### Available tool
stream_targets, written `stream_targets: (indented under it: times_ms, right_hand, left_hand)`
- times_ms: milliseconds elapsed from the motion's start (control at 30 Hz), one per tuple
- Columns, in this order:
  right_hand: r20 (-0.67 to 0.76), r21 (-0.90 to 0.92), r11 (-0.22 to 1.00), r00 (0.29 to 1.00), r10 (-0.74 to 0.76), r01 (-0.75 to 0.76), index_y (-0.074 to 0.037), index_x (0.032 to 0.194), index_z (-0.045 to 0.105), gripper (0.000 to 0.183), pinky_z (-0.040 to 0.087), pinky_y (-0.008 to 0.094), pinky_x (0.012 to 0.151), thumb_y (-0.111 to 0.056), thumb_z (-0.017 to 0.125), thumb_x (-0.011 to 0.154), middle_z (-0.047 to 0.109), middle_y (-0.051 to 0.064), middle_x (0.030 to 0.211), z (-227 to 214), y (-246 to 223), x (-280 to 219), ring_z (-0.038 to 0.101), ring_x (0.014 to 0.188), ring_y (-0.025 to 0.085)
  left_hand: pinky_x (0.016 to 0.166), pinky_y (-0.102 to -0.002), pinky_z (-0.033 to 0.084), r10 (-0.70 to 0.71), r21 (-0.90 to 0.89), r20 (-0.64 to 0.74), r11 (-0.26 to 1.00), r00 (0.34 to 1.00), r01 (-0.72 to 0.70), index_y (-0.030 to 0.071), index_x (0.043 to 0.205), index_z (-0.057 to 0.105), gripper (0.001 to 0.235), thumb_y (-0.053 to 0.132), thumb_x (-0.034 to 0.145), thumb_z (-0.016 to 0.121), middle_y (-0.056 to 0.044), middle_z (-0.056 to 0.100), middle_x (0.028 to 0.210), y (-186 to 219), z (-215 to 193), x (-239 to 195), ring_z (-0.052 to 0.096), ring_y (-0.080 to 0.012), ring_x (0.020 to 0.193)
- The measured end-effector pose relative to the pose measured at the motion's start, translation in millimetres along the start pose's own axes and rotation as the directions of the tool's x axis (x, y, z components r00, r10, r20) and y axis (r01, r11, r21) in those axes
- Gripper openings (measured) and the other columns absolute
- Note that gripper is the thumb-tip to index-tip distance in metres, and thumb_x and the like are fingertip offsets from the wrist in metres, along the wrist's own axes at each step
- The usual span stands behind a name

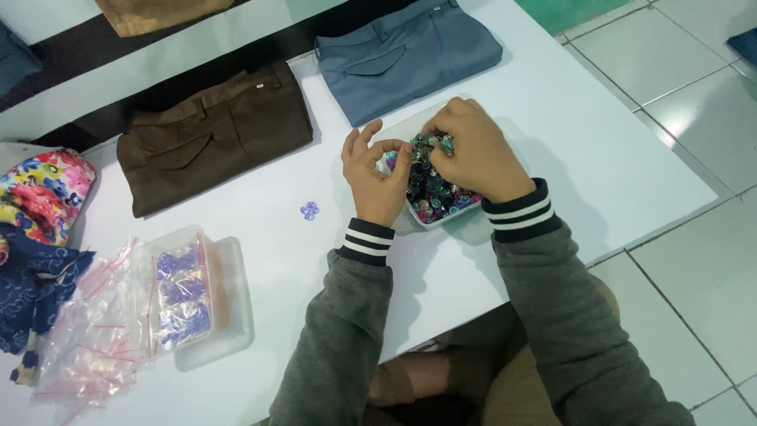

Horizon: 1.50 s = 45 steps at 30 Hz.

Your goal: The person sorts colorful buttons from a clear plastic container onto a white table. They pick out specific buttons and place them into small plastic bags, then seal the bags.

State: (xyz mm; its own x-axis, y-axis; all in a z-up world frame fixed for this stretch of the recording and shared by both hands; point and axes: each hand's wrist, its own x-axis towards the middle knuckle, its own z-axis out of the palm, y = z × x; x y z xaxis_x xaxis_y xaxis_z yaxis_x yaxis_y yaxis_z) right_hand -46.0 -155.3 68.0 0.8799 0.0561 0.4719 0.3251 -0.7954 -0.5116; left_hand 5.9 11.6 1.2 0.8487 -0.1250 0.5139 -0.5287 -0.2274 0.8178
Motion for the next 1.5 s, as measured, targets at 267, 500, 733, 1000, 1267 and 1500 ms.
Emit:
stream_targets:
  times_ms: [267, 500, 733, 1000, 1267, 1500]
  right_hand:
    - [0.244, -0.277, 0.956, 0.956, 0.165, -0.094, -0.007, 0.1, 0.081, 0.027, 0.041, 0.04, 0.08, -0.017, 0.079, 0.075, 0.065, 0.015, 0.096, 12.5, 5.3, -0.4, 0.058, 0.094, 0.032]
    - [0.17, -0.341, 0.932, 0.967, 0.188, -0.121, -0.011, 0.098, 0.083, 0.017, 0.044, 0.038, 0.08, -0.01, 0.075, 0.082, 0.062, 0.012, 0.09, 20.4, 18.7, 2.3, 0.058, 0.093, 0.031]
    - [0.005, -0.266, 0.956, 0.991, 0.131, -0.125, -0.007, 0.103, 0.079, 0.022, 0.046, 0.039, 0.08, 0.0, 0.064, 0.09, 0.06, 0.014, 0.091, 14.8, 14.0, 1.6, 0.058, 0.093, 0.033]
    - [0.227, -0.306, 0.949, 0.962, 0.154, -0.08, -0.011, 0.101, 0.082, 0.02, 0.042, 0.039, 0.081, -0.013, 0.076, 0.081, 0.061, 0.01, 0.093, 30.2, 18.1, 0.3, 0.056, 0.095, 0.03]
    - [0.094, -0.051, 0.995, 0.991, 0.093, -0.088, -0.001, 0.111, 0.076, 0.02, 0.048, 0.04, 0.073, -0.003, 0.066, 0.094, 0.064, 0.018, 0.09, 12.3, 3.1, 2.4, 0.062, 0.087, 0.035]
    - [-0.009, 0.298, 0.954, 1.0, 0.022, -0.019, 0.004, 0.115, 0.072, 0.02, 0.053, 0.04, 0.063, 0.002, 0.066, 0.096, 0.069, 0.027, 0.09, 3.3, -18.1, 0.0, 0.069, 0.084, 0.04]
  left_hand:
    - [0.115, -0.065, 0.023, -0.029, -0.009, 0.032, 1.0, 0.999, 0.029, 0.02, 0.093, 0.072, 0.01, 0.029, 0.096, 0.07, -0.009, 0.053, 0.139, 5.5, -2.0, 1.2, 0.029, -0.0471, 0.144]
    - [0.114, -0.069, 0.023, -0.129, -0.01, 0.101, 0.991, 0.987, 0.131, 0.02, 0.098, 0.073, 0.01, 0.029, 0.097, 0.069, -0.011, 0.051, 0.142, 0.9, -1.8, 1.7, 0.027, -0.0484, 0.145]
    - [0.115, -0.068, 0.022, -0.165, -0.027, 0.125, 0.985, 0.978, 0.17, 0.019, 0.101, 0.073, 0.009, 0.023, 0.097, 0.067, -0.014, 0.051, 0.142, 0.2, -1.2, 1.8, 0.027, -0.047, 0.145]
    - [0.117, -0.063, 0.026, -0.171, -0.041, 0.148, 0.983, 0.974, 0.179, 0.018, 0.103, 0.074, 0.009, 0.019, 0.095, 0.069, -0.014, 0.055, 0.138, -6.2, 0.1, 2.0, 0.033, -0.0436, 0.144]
    - [0.115, -0.065, 0.026, -0.079, -0.057, 0.089, 0.995, 0.993, 0.084, 0.02, 0.107, 0.071, 0.01, 0.021, 0.097, 0.068, -0.015, 0.05, 0.14, 2.6, -1.9, -0.6, 0.033, -0.0467, 0.143]
    - [0.118, -0.052, 0.026, 0.247, 0.108, -0.061, 0.965, 0.967, -0.24, 0.024, 0.107, 0.072, 0.011, 0.021, 0.097, 0.068, 0.001, 0.069, 0.107, 12.0, -4.2, 0.9, 0.054, -0.0275, 0.128]
